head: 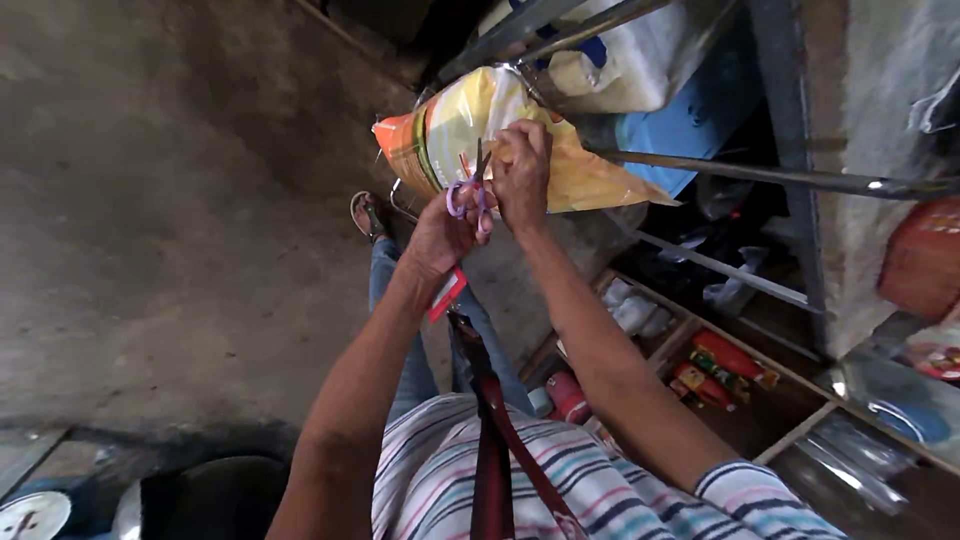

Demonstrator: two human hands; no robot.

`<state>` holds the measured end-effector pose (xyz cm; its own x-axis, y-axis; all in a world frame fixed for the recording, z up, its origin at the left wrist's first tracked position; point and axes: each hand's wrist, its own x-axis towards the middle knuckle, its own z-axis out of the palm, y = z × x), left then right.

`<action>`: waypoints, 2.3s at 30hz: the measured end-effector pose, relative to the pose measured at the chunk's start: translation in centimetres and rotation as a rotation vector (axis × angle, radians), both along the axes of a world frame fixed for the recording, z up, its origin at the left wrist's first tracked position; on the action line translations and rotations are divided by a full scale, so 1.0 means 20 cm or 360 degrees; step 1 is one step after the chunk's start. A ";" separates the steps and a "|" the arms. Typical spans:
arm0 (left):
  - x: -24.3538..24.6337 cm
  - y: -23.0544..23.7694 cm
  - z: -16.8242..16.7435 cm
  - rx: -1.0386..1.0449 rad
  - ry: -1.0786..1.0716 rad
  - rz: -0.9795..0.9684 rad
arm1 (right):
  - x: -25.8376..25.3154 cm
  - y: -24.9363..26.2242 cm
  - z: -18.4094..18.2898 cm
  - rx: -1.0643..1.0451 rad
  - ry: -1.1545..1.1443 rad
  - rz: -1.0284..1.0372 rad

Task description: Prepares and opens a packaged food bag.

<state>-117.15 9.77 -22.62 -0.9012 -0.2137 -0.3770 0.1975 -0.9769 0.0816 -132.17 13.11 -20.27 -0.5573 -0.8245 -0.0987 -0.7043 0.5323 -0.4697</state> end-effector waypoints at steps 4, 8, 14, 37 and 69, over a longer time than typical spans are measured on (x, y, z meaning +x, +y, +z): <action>-0.02 0.04 -0.03 0.0115 0.0060 0.0098 | -0.01 -0.01 0.02 0.0055 0.0012 -0.0016; -0.04 0.05 -0.04 0.0174 0.0105 0.0177 | -0.01 -0.01 0.02 0.0097 -0.0012 -0.0037; -0.06 0.03 -0.06 0.0131 0.0085 0.0228 | -0.03 -0.02 0.04 0.0145 -0.0040 -0.0028; -0.26 -0.11 -0.11 -0.0506 -0.0071 0.0476 | -0.11 -0.20 0.18 0.0230 -0.0144 -0.0114; 0.11 -0.14 -0.06 -0.0641 -0.0159 0.0217 | -0.37 -0.53 0.25 0.0660 -0.0440 0.0211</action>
